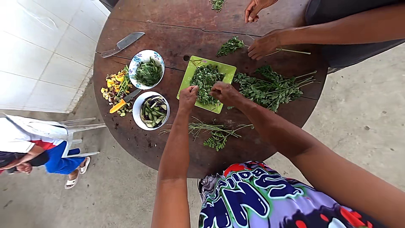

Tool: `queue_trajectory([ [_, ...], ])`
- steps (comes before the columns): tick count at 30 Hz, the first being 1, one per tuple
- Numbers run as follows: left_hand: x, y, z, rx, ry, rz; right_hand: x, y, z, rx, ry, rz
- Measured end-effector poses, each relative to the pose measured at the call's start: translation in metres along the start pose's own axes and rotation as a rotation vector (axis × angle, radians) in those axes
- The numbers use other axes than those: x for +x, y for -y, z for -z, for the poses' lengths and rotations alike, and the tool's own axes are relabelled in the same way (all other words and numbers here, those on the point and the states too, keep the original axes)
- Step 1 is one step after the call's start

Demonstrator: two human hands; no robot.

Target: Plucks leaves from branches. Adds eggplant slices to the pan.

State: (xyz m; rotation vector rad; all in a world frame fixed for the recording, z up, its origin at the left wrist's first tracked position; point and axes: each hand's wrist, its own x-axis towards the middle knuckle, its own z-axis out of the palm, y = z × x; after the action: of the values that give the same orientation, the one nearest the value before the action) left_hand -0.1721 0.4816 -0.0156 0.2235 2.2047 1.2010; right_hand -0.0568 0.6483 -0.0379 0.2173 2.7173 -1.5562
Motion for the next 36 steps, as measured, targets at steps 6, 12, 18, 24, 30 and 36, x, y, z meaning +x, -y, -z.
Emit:
queue_trajectory([
  [6,-0.012,0.017,0.005,-0.006,-0.058,0.003,-0.094,-0.019,-0.033,-0.024,0.455,-0.047],
  [12,-0.079,0.082,-0.001,0.287,0.204,-0.037,-0.188,-0.044,-0.053,-0.012,0.408,-0.193],
  [18,-0.167,0.149,-0.021,-0.072,0.185,0.189,-0.214,-0.039,-0.074,0.059,0.48,-0.293],
  [24,-0.235,0.213,-0.032,-0.308,0.091,0.303,-0.181,-0.018,-0.099,0.002,0.666,-0.16],
  [30,-0.27,0.234,-0.011,-0.348,0.078,0.273,-0.149,0.03,-0.136,0.258,0.695,-0.296],
  [36,-0.292,0.258,0.039,-0.388,-0.029,0.297,-0.111,0.092,-0.193,0.737,0.446,-0.436],
])
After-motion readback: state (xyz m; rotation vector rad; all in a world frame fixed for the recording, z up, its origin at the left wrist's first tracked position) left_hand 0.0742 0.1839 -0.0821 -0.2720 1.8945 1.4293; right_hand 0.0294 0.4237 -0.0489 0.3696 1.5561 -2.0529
